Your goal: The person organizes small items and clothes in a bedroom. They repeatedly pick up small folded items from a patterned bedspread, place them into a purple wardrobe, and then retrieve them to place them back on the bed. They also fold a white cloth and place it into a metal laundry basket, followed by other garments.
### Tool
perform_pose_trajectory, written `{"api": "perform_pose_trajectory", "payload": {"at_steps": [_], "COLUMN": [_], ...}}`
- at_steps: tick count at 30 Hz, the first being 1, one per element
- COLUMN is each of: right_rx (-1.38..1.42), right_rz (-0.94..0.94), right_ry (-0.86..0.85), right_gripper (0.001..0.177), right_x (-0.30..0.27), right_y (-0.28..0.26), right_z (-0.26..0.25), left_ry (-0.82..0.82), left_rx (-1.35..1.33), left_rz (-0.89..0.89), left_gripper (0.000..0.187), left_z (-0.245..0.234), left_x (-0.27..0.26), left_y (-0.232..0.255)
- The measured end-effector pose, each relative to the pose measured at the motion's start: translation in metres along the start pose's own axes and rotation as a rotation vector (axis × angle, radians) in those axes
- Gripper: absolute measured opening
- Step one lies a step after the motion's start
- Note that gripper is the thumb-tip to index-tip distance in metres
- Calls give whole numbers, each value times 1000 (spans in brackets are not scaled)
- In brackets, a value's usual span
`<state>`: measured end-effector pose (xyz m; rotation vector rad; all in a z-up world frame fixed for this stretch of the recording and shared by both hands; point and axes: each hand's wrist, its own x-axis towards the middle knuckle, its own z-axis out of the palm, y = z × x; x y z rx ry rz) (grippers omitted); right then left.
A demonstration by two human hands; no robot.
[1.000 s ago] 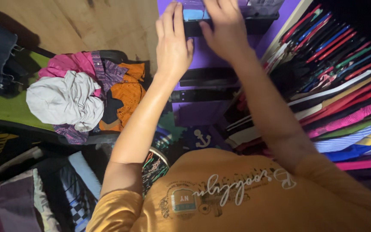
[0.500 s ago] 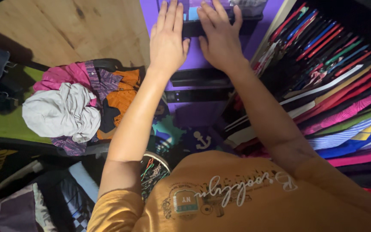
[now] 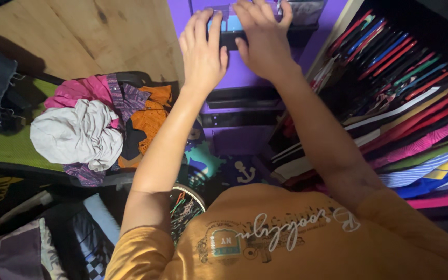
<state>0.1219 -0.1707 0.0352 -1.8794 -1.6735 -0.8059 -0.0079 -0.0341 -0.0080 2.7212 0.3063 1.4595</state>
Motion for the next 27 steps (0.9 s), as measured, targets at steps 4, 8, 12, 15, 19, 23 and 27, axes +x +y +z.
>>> {"api": "perform_pose_trajectory", "payload": {"at_steps": [4,8,12,15,19,23,27], "right_rx": [96,96,45,90,126,308,517], "right_rz": [-24,-128,-180,28,-29,-220,-322], "right_ry": [11,9,58,-216,-124,129,-155], "right_gripper": [67,60,58,48,48,53,52], "right_x": [8,15,17,13,-8,-44,-84], "right_y": [-1,2,3,-4,-23,-65,-112], "right_z": [-5,9,16,6,-7,8,34], "left_ry": [13,-61,-47,-73,-92,106,181], "left_rx": [11,54,42,87,111,2,30], "left_rz": [10,-35,-44,-43,-103,-243,-529], "left_gripper": [73,71,78,81,78,71,70], "left_z": [-2,-5,-4,0,-3,-19,-30], "left_x": [4,6,0,-12,-33,-79,-169], "left_y": [0,0,-4,-3,13,44,67]}}
